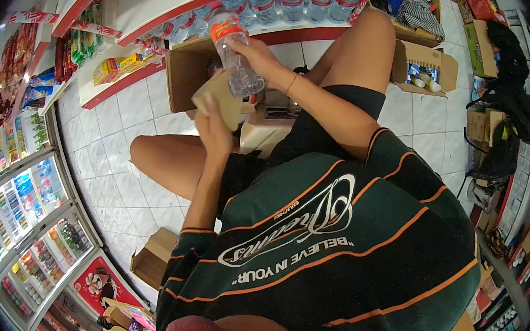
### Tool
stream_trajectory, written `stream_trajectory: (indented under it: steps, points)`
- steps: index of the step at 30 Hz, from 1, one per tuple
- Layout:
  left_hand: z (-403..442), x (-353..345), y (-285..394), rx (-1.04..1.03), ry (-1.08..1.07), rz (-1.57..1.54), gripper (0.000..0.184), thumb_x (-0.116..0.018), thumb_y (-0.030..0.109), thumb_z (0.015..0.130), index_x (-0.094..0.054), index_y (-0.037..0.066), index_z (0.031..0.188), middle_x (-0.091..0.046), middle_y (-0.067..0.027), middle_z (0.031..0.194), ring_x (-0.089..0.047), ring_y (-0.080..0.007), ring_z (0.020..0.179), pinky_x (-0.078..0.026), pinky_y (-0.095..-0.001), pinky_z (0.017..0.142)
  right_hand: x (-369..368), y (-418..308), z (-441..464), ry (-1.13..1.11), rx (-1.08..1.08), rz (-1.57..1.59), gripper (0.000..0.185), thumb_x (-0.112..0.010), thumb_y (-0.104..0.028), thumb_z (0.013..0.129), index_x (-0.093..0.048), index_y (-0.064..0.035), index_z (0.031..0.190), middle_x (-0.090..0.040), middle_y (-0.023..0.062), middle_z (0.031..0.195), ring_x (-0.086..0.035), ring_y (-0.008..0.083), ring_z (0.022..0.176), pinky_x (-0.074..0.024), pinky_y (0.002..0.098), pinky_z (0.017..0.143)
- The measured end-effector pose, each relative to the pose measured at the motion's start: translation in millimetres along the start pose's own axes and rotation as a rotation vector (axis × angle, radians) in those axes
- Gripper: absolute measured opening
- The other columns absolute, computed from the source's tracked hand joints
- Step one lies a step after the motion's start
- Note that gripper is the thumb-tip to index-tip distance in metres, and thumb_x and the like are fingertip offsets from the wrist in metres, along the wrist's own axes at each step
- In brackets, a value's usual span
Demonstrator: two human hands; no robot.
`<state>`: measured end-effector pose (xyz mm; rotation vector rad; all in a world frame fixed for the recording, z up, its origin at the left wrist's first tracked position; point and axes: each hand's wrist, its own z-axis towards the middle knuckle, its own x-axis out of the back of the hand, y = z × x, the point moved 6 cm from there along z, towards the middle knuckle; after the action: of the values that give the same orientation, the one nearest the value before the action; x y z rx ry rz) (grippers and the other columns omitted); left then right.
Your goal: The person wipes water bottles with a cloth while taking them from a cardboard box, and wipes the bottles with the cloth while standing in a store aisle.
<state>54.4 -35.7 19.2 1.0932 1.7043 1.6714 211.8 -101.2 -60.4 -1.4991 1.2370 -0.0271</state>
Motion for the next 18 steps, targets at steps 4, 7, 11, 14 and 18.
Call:
stream_trajectory:
  steps: [4,7,11,14,18]
  points:
    - [29.1,31.7,-4.3,0.035,0.286,-0.096,0.053,-0.043,0.043,0.109,-0.061,-0.005,0.124,-0.068,-0.0102,0.102,-0.062,-0.0155,0.088,-0.050,-0.0318,0.080,3.4,-8.5,-2.6,0.055,0.063,0.097,0.034,-0.060,-0.039,0.102,-0.061,-0.0101,0.119,-0.068,0.0036,0.093,-0.067,0.0123,0.079,-0.0559,0.0295,0.066]
    - [64.4,46.4,-5.4,-0.043,0.433,-0.204,0.053,-0.044,0.045,0.108,-0.063,-0.004,0.118,-0.067,-0.0075,0.093,-0.060,-0.0148,0.079,-0.050,-0.0317,0.073,-6.4,-0.2,-13.8,0.044,0.000,0.165,0.040,-0.058,-0.042,0.102,-0.060,-0.0097,0.125,-0.069,0.0064,0.095,-0.070,0.0165,0.081,-0.0585,0.0316,0.071]
    - [96.3,28.6,-22.8,0.006,0.310,-0.095,0.049,-0.043,0.039,0.109,-0.062,-0.005,0.120,-0.067,-0.0089,0.097,-0.060,-0.0142,0.084,-0.049,-0.0303,0.077,-27.6,37.3,-18.6,-0.144,-0.237,0.229,0.056,-0.051,-0.053,0.103,-0.056,-0.0070,0.135,-0.068,0.0054,0.114,-0.069,0.0168,0.094,-0.0571,0.0324,0.083]
    - [83.7,-3.1,-1.7,-0.082,0.224,-0.198,0.043,-0.043,0.031,0.110,-0.060,-0.006,0.125,-0.068,-0.0119,0.108,-0.060,-0.0146,0.096,-0.048,-0.0317,0.086,-17.7,37.4,-1.3,0.096,0.070,-0.083,0.059,-0.056,-0.055,0.100,-0.058,-0.0059,0.133,-0.066,0.0039,0.116,-0.065,0.0115,0.101,-0.0527,0.0297,0.089]
    - [35.2,-11.4,-7.5,-0.079,0.140,-0.009,0.048,-0.045,0.037,0.109,-0.059,-0.006,0.126,-0.066,-0.0107,0.113,-0.060,-0.0141,0.100,-0.048,-0.0307,0.088,-12.7,-14.7,-9.1,0.072,-0.089,0.043,0.055,-0.054,-0.054,0.101,-0.058,-0.0085,0.132,-0.068,0.0045,0.109,-0.068,0.0122,0.092,-0.0559,0.0284,0.083]
